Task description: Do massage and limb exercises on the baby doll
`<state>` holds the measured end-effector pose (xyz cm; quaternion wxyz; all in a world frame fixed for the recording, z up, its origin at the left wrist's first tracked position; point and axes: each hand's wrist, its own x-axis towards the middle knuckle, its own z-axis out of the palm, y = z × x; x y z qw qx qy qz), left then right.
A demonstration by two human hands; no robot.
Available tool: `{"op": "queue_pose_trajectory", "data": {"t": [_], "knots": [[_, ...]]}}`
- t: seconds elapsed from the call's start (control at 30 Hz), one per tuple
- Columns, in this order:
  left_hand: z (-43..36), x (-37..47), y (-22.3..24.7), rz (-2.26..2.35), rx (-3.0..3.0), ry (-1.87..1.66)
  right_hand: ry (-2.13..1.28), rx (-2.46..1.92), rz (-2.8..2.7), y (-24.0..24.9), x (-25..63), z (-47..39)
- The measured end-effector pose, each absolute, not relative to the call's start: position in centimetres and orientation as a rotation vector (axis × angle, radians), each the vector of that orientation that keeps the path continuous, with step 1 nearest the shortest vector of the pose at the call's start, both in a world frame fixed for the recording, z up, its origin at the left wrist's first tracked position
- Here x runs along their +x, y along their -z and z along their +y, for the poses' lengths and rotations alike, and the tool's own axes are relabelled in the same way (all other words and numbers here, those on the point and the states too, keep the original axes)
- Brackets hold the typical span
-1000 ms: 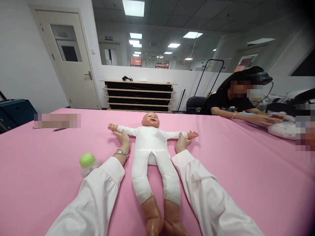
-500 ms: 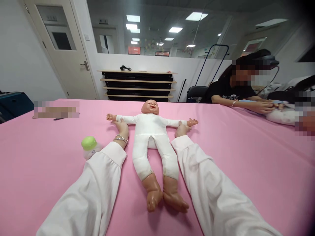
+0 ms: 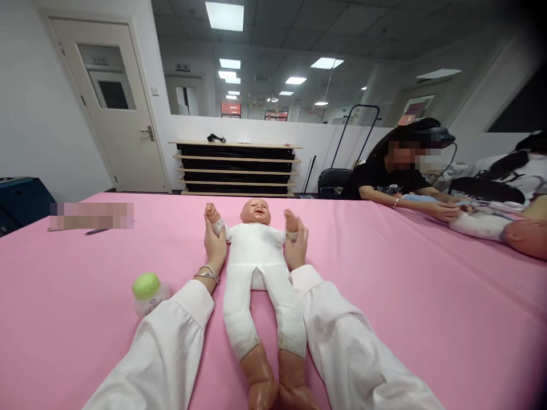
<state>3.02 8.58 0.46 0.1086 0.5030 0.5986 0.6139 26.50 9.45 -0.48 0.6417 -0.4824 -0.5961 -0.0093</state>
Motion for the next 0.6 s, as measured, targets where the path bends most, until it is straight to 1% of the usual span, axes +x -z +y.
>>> {"op": "queue_pose_trajectory", "data": {"t": [0.1, 0.17, 0.4, 0.6], "knots": [[9.0, 3.4, -0.3, 1.783, 1.733, -1.692, 0.124, -1.043, -1.697, 0.3, 25.8, 9.0], [9.2, 3.7, -0.3, 1.797, 1.915, -1.582, 0.177, -1.039, -1.803, 0.0, 25.6, 8.8], [9.6, 4.1, -0.4, 1.803, 2.300, -1.300, 0.253, -0.938, -1.951, -0.9, 25.6, 8.5], [9.4, 4.1, -0.7, 1.740, 2.401, -1.197, 0.198, -0.916, -1.968, -1.0, 25.3, 8.6]]}}
